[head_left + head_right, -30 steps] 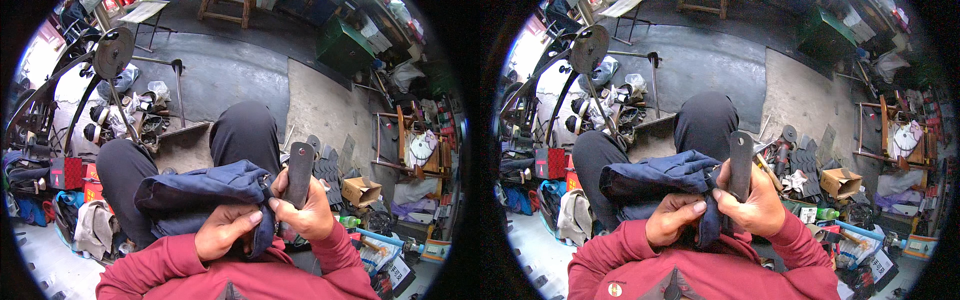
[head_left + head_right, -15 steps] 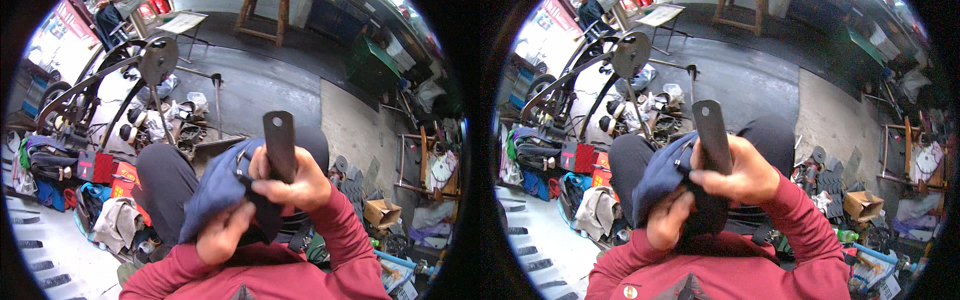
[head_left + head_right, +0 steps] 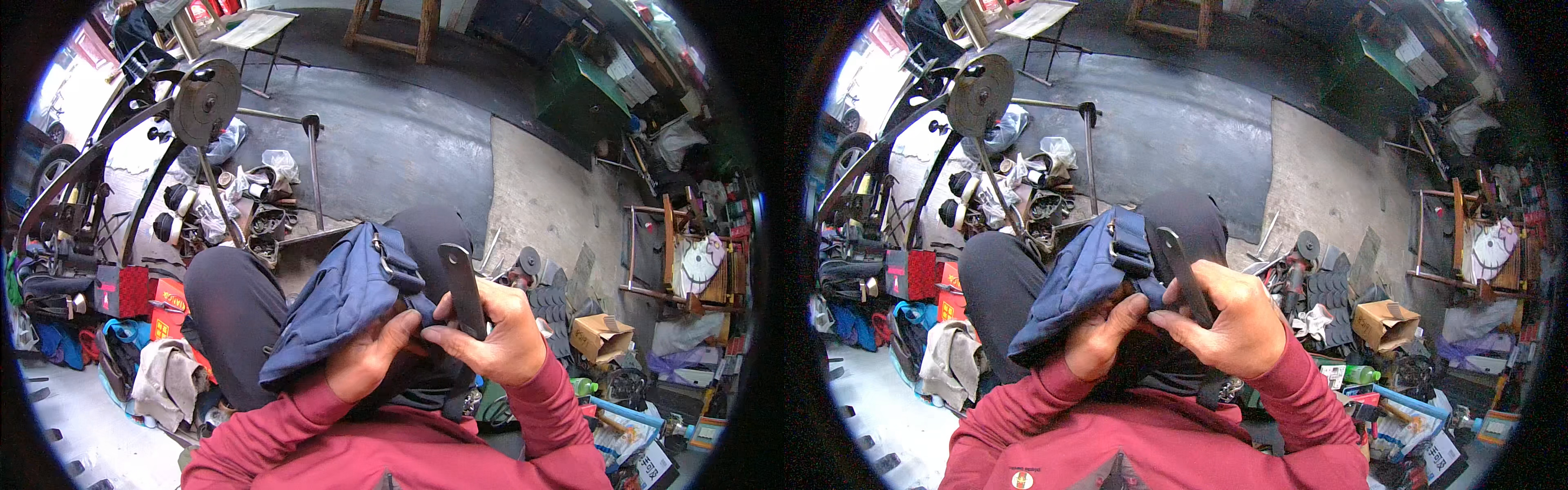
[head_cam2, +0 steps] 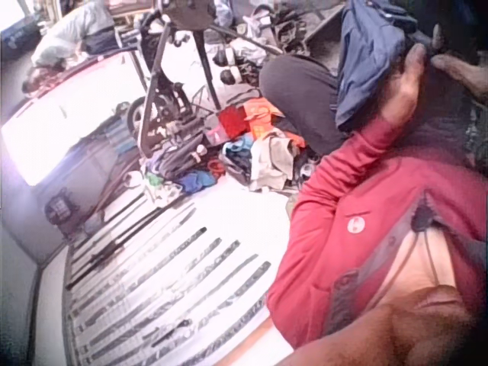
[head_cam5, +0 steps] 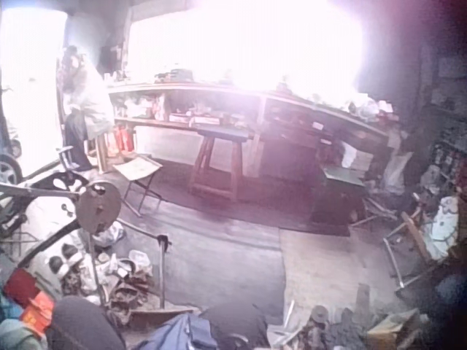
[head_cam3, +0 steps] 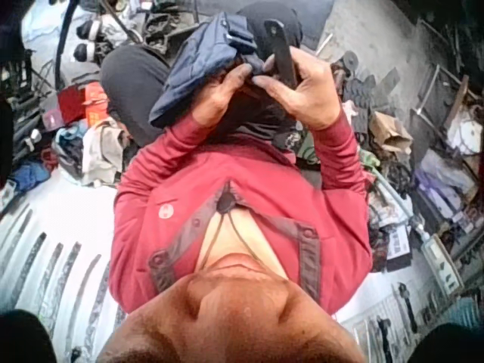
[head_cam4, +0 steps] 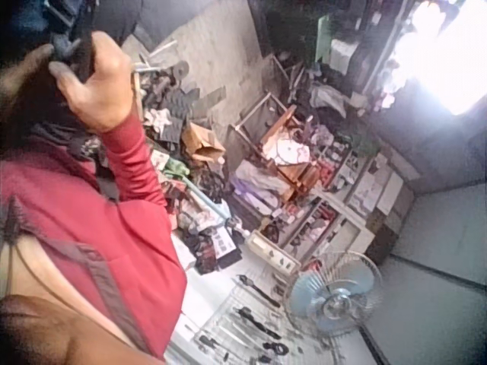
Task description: The person uses a flat metal tool to pry and adjust a zipper on a blue bag while seated on the floor. The person repeatedly inserts the tool into the zipper track and manipulates the fabric around the slider.
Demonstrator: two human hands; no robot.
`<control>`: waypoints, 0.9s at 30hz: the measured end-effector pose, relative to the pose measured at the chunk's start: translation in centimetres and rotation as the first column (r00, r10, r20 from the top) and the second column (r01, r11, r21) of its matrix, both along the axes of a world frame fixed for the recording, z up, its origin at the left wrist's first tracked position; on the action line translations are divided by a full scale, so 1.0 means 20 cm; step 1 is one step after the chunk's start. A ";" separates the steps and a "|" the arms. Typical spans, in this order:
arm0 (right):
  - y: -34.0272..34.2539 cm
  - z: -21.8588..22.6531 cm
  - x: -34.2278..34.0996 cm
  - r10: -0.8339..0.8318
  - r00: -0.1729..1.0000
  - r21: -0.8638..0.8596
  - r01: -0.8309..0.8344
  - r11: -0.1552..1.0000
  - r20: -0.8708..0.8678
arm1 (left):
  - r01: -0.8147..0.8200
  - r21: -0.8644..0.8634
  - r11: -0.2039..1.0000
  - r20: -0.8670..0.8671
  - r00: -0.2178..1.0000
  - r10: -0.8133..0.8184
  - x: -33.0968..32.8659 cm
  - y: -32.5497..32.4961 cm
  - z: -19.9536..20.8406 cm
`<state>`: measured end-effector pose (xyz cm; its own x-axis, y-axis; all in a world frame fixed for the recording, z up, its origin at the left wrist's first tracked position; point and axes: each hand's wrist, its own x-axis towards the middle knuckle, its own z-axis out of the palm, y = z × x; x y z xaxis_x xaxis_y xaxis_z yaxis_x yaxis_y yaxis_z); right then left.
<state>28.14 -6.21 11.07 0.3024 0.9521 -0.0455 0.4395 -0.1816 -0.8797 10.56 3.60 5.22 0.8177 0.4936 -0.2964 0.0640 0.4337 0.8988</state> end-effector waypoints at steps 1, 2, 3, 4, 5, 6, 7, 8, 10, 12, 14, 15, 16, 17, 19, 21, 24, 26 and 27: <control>0.01 0.00 0.00 0.009 0.999 0.016 -0.010 1.000 0.042 | 0.015 -0.016 1.000 0.036 0.999 -0.014 0.00 0.00 0.00; 0.01 0.00 0.01 0.015 0.996 0.024 -0.018 1.000 0.087 | 0.015 -0.013 1.000 0.051 0.999 -0.014 0.01 0.00 0.00; 0.02 0.00 0.01 0.046 0.993 0.032 -0.049 0.998 0.106 | 0.018 -0.023 1.000 0.063 0.998 -0.017 0.01 0.00 0.00; 0.03 0.01 0.02 0.061 0.989 0.038 -0.066 0.997 0.132 | 0.023 -0.047 0.999 0.118 0.993 -0.017 0.01 0.00 0.00; 0.04 0.02 0.02 0.068 0.985 0.034 -0.074 0.997 0.159 | 0.027 -0.014 1.000 0.082 0.996 -0.026 0.01 0.00 0.00; 0.04 0.03 0.02 0.075 0.980 0.019 -0.079 0.997 0.185 | 0.035 0.004 0.999 0.088 0.996 -0.035 0.01 0.01 -0.01; 0.04 0.04 0.02 0.075 0.978 0.020 -0.081 0.997 0.194 | 0.041 -0.003 0.999 0.129 0.991 -0.040 0.01 0.01 -0.01; 0.05 0.04 0.02 0.073 0.977 0.011 -0.077 0.997 0.202 | 0.048 0.013 0.999 0.080 0.996 -0.049 0.01 0.01 -0.01; 0.05 0.05 0.01 0.059 0.975 0.008 -0.063 0.998 0.212 | 0.073 -0.032 0.997 0.076 0.995 -0.071 0.01 0.01 -0.01; 0.06 0.04 0.00 0.033 0.975 0.024 -0.040 0.999 0.220 | 0.084 0.055 0.995 0.023 0.996 -0.086 0.01 0.01 0.00; 0.05 0.03 0.00 0.033 0.972 0.034 -0.042 0.999 0.233 | 0.100 0.092 0.991 0.004 0.995 -0.100 0.02 0.02 0.01; 0.05 0.03 0.00 0.031 0.970 0.040 -0.042 0.998 0.241 | 0.103 0.098 0.990 0.000 0.995 -0.104 0.02 0.02 0.02; 0.05 0.02 0.01 0.043 0.966 0.033 -0.054 0.998 0.255 | 0.104 0.087 0.991 0.036 0.993 -0.108 0.03 0.03 0.03; 0.05 0.02 0.02 0.056 0.962 0.025 -0.066 0.998 0.269 | 0.114 0.130 0.985 -0.010 0.993 -0.114 0.03 0.04 0.03; 0.05 0.00 0.02 0.066 0.963 0.031 -0.077 0.997 0.262 | 0.131 0.178 0.975 -0.047 0.991 -0.125 0.03 0.06 0.05; 0.05 -0.01 0.02 0.064 0.973 0.059 -0.079 0.995 0.221 | 0.145 0.130 0.981 -0.122 0.984 -0.130 0.05 0.06 0.05; 0.03 -0.01 0.01 0.007 0.987 -0.010 -0.006 1.000 0.159 | 0.129 0.112 0.985 -0.130 0.985 -0.114 0.07 0.05 0.04; 0.02 -0.01 0.02 -0.015 0.996 -0.077 0.022 0.997 0.088 | 0.117 0.121 0.986 -0.111 0.988 -0.104 0.07 0.05 0.03; 0.01 -0.02 0.02 -0.025 0.998 -0.105 0.031 0.994 0.062 | 0.119 0.127 0.985 -0.112 0.988 -0.105 0.06 0.04 0.02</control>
<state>28.61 -6.00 10.77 0.3342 0.9340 -0.1259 0.4848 -0.2849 -0.8269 11.83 4.47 5.59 0.8382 0.4411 -0.3207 0.2019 0.2952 0.9339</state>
